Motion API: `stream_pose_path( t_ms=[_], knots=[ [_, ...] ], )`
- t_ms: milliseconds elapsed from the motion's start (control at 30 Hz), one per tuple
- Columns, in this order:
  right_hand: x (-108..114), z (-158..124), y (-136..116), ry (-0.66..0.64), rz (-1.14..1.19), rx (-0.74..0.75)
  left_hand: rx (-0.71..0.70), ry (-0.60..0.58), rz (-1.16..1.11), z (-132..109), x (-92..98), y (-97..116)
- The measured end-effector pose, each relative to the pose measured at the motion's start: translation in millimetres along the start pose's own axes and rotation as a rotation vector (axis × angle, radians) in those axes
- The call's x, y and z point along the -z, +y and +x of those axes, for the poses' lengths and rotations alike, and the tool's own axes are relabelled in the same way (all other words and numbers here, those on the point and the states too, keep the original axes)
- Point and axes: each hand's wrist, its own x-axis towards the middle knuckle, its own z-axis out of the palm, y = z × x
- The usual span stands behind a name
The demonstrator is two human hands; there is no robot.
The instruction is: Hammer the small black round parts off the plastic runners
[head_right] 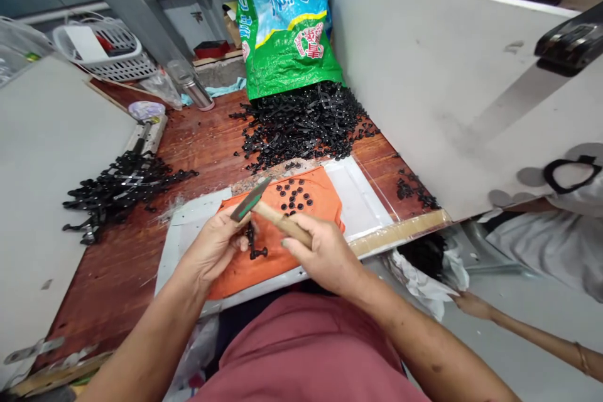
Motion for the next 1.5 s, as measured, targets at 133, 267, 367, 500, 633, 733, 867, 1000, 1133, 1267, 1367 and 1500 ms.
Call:
stream_pose_path(
  t_ms=[133, 267, 367, 500, 633, 733, 867, 1000, 1133, 1267, 1367, 1500],
  knots=[
    [-21.0, -7.2, -2.4, -0.116, 0.134, -0.017, 0.008, 0.040, -0.081, -11.9, -13.7, -11.8],
    [-24.0, -7.9, -1.7, -0.139, 0.250, -0.101, -0.043, 0.082, 0.136, -23.3, -8.9, -18.8],
    [-15.7, -7.7, -1.7, -0.154, 0.389, -0.166, -0.313, 0.293, 0.700, -36.7, 3.4, -17.3],
    [-8.5, -9.7, 3.0, -0.212, 0.628, -0.202, -0.858, 0.256, 1.106, -54.7, 8.1, -21.1],
    [-14.0, -12.7, 11.4, -0.220, 0.788, -0.186, -0.929, -0.199, 0.980, -62.7, -6.6, -43.9],
    [-17.6, -13.5, 14.3, -0.181, 0.779, -0.206, -0.780, -0.185, 0.840, -63.8, -19.7, -57.9],
    [-10.6, -15.4, 18.7, -0.032, 0.563, -0.124, -0.587, -0.172, 0.825, -57.9, -24.3, -49.9],
    [9.1, -26.1, 36.8, 0.122, 0.287, -0.122, -0.461, -0.092, 0.892, -38.8, -13.0, -28.8],
    [27.3, -42.4, 64.2, 0.230, 0.129, -0.174, -0.398, -0.010, 0.985, -15.0, -6.2, -19.9],
    [33.2, -53.5, 82.9, 0.238, 0.051, -0.216, -0.354, 0.086, 1.004, 3.0, -12.2, -22.4],
    [32.3, -55.2, 88.1, 0.229, -0.022, -0.218, -0.347, 0.152, 0.968, 12.3, -17.8, -24.8],
    [30.6, -53.0, 89.5, 0.207, -0.076, -0.223, -0.344, 0.186, 1.028, 22.1, -23.0, -23.9]
  ],
)
